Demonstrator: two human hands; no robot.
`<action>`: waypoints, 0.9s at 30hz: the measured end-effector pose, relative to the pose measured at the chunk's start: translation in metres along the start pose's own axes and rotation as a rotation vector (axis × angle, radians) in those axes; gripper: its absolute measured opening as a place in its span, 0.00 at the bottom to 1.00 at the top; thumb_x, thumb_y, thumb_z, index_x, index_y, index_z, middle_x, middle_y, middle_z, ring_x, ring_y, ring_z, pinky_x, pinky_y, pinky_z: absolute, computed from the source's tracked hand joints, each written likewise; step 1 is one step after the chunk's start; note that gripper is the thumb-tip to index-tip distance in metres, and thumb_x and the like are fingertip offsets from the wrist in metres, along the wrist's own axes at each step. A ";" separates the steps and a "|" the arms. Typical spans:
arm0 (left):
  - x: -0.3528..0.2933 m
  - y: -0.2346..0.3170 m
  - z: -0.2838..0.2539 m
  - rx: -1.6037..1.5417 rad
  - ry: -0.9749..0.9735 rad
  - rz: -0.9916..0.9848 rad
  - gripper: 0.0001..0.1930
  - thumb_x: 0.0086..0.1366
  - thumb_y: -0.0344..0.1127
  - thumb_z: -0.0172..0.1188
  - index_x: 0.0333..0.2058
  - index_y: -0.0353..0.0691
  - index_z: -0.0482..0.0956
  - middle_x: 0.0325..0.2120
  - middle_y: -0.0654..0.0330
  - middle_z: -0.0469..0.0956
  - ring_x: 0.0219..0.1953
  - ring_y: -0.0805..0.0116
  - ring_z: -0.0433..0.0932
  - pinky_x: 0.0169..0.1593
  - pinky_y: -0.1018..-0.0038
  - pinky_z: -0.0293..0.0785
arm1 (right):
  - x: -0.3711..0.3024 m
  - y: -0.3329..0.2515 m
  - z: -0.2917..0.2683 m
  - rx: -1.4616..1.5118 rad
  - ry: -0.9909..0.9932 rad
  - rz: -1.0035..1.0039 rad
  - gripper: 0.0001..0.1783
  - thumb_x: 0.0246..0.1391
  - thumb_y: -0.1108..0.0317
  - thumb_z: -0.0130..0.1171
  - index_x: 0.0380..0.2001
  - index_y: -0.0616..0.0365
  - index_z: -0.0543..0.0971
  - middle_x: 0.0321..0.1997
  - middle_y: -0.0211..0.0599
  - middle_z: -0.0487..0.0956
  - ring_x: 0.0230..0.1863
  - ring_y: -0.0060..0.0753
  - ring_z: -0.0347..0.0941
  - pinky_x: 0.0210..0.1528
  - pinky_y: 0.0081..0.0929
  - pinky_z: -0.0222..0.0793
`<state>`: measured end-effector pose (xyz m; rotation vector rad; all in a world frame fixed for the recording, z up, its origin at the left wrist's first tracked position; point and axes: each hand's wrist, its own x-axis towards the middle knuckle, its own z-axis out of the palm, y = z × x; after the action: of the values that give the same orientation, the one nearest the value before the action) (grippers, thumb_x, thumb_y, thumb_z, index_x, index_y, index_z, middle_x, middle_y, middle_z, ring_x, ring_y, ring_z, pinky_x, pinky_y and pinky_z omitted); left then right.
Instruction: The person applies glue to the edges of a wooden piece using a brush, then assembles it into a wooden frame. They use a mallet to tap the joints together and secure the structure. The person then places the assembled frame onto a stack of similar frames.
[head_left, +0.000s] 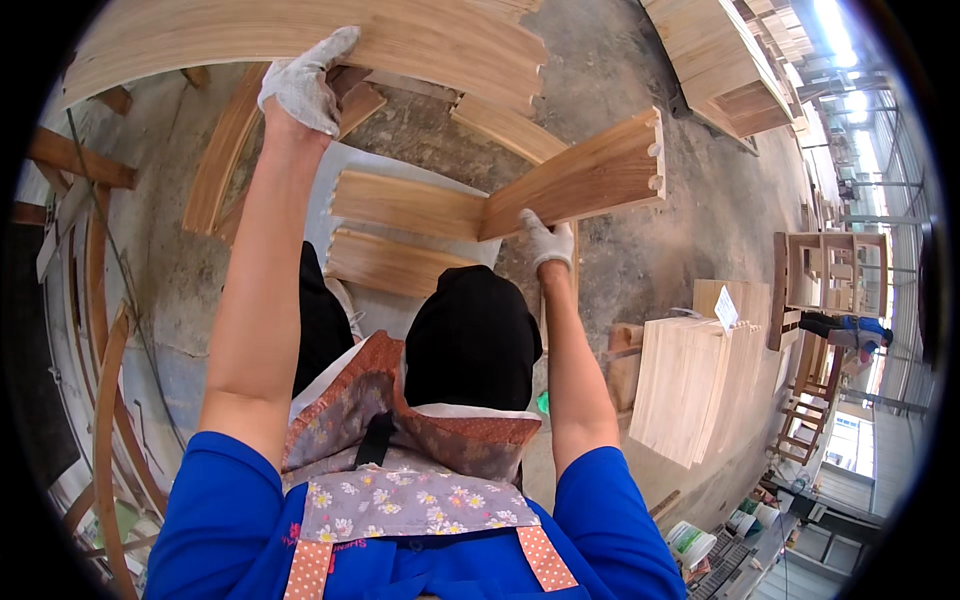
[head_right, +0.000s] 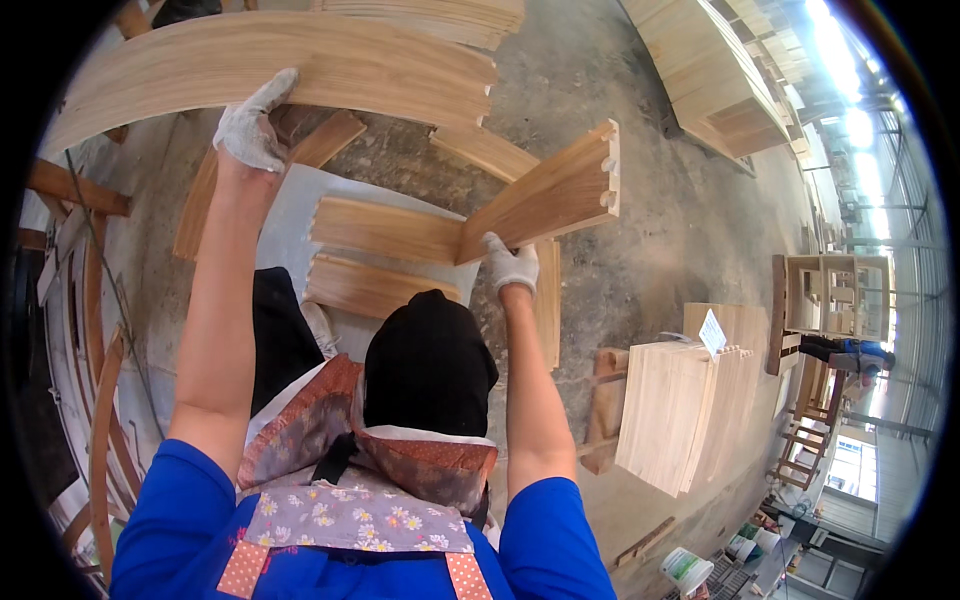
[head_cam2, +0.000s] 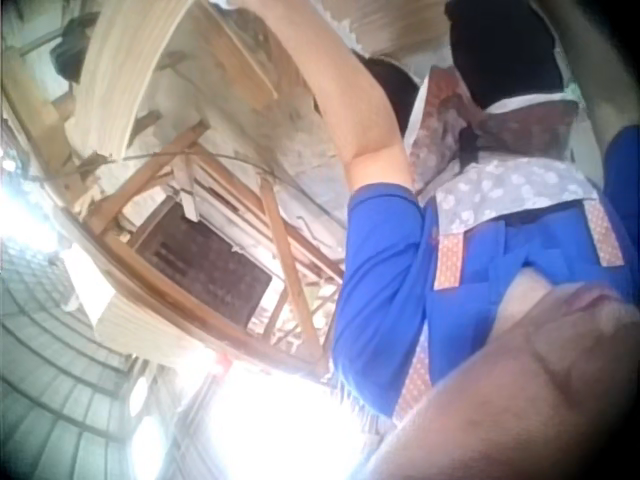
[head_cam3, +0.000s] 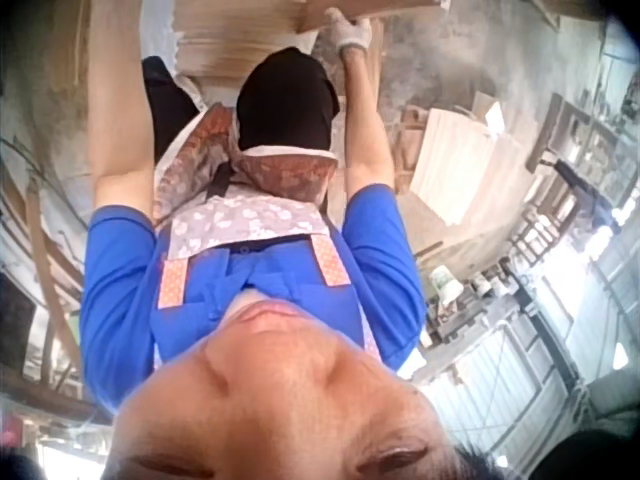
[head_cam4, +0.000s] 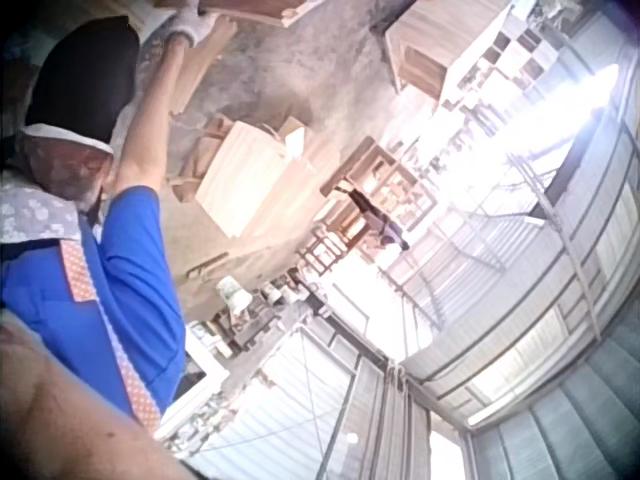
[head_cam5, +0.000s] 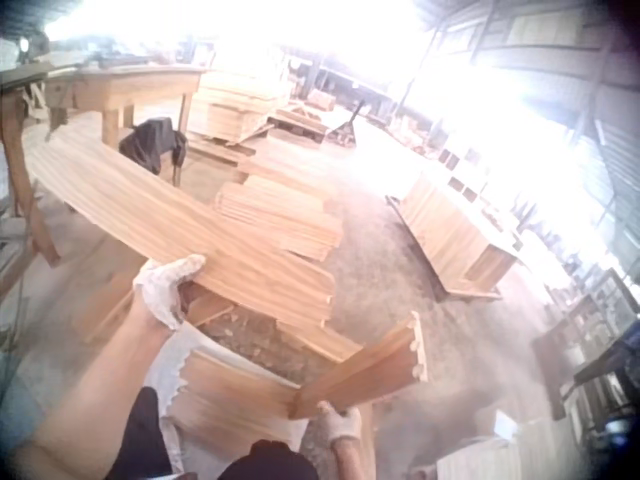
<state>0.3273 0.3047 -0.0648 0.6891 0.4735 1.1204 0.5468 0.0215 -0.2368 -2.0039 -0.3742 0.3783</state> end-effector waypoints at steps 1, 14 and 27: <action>0.001 0.000 0.004 0.022 -0.004 0.008 0.15 0.56 0.24 0.61 0.43 0.35 0.74 0.37 0.56 0.77 0.38 0.62 0.78 0.42 0.67 0.81 | 0.005 0.001 -0.008 -0.017 0.029 -0.057 0.26 0.41 0.61 0.70 0.41 0.68 0.77 0.39 0.45 0.80 0.40 0.31 0.76 0.43 0.28 0.70; 0.020 0.027 -0.095 1.117 -0.080 0.045 0.22 0.52 0.43 0.67 0.40 0.32 0.77 0.34 0.56 0.81 0.33 0.66 0.80 0.33 0.72 0.77 | -0.104 0.055 -0.084 0.036 -0.211 0.224 0.20 0.55 0.68 0.57 0.50 0.64 0.73 0.37 0.31 0.76 0.33 0.19 0.70 0.33 0.18 0.68; 0.012 -0.066 -0.234 1.355 0.127 0.063 0.21 0.54 0.40 0.67 0.42 0.32 0.76 0.37 0.55 0.81 0.37 0.64 0.79 0.39 0.70 0.75 | -0.346 0.199 -0.127 -0.414 -0.418 0.800 0.22 0.49 0.60 0.60 0.44 0.63 0.77 0.33 0.35 0.78 0.31 0.26 0.71 0.33 0.25 0.69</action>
<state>0.2205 0.3589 -0.2765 1.8026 1.3552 0.7833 0.3074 -0.3112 -0.3242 -2.4175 0.1384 1.3182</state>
